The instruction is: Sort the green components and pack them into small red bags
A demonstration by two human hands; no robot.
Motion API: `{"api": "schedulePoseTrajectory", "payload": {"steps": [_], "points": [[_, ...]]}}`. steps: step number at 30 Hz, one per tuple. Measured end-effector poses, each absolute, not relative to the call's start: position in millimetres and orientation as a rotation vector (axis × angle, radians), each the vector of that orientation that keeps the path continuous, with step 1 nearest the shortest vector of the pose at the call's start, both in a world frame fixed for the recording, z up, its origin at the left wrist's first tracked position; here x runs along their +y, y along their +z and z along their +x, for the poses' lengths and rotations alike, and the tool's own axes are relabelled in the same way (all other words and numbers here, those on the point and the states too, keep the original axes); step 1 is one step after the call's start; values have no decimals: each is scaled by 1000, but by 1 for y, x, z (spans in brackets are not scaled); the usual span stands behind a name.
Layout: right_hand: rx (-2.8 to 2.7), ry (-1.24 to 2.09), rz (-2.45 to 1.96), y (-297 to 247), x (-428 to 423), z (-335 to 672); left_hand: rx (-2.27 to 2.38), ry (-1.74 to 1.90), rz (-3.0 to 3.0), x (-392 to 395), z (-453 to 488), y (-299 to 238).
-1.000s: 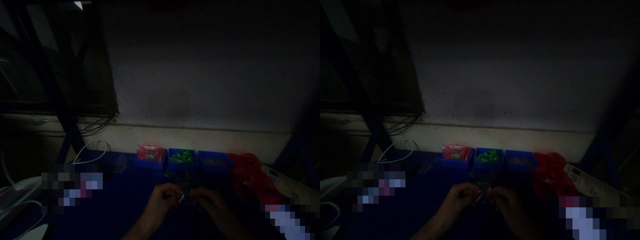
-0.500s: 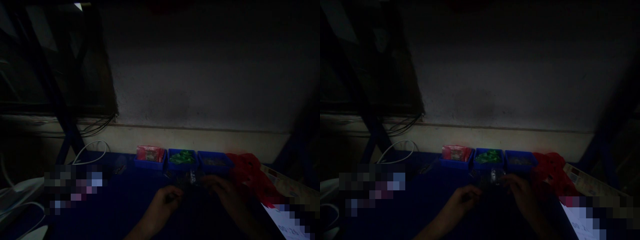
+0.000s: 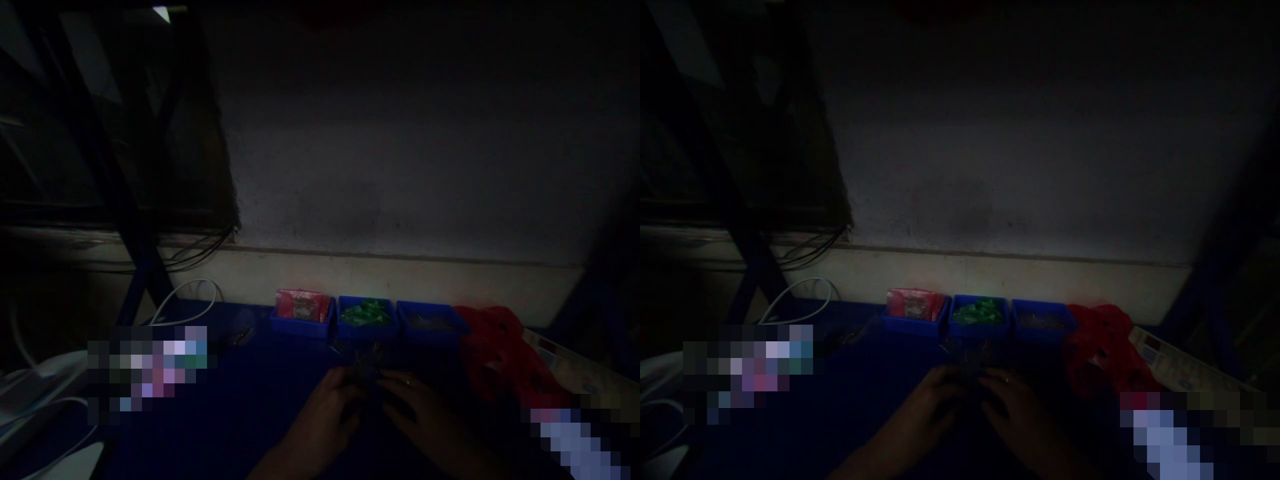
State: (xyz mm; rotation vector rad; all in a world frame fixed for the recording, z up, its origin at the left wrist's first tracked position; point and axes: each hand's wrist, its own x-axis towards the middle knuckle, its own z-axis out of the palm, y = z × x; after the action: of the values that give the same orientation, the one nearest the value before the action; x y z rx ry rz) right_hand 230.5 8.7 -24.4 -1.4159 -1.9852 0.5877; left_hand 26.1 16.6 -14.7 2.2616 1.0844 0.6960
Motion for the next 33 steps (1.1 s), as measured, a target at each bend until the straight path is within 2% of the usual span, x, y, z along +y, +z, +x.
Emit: {"api": "schedulePoseTrajectory", "payload": {"steps": [5, 11, 17, 21, 28, 33], "points": [[-2116, 578, -1409, -29, 5, 232, 1107, 653, 2325, 17, 26, -14], [-1989, 550, -1374, -14, 1, 222, 1204, 571, 2377, 21, 22, -17], [-1814, 248, -1044, -3, -16, 235, 1180, 527, 2397, 20, 22, -16], [-1558, 141, -1070, 2, -16, 242, 1125, 547, 2430, 19, 23, -12], [-1632, 287, -1258, -3, -4, 228, 1160, 557, 2430, 17, 23, -9], [-1464, 535, -1384, 5, -1, 227, 1188, 564, 2438, 18, 22, -7]]}}
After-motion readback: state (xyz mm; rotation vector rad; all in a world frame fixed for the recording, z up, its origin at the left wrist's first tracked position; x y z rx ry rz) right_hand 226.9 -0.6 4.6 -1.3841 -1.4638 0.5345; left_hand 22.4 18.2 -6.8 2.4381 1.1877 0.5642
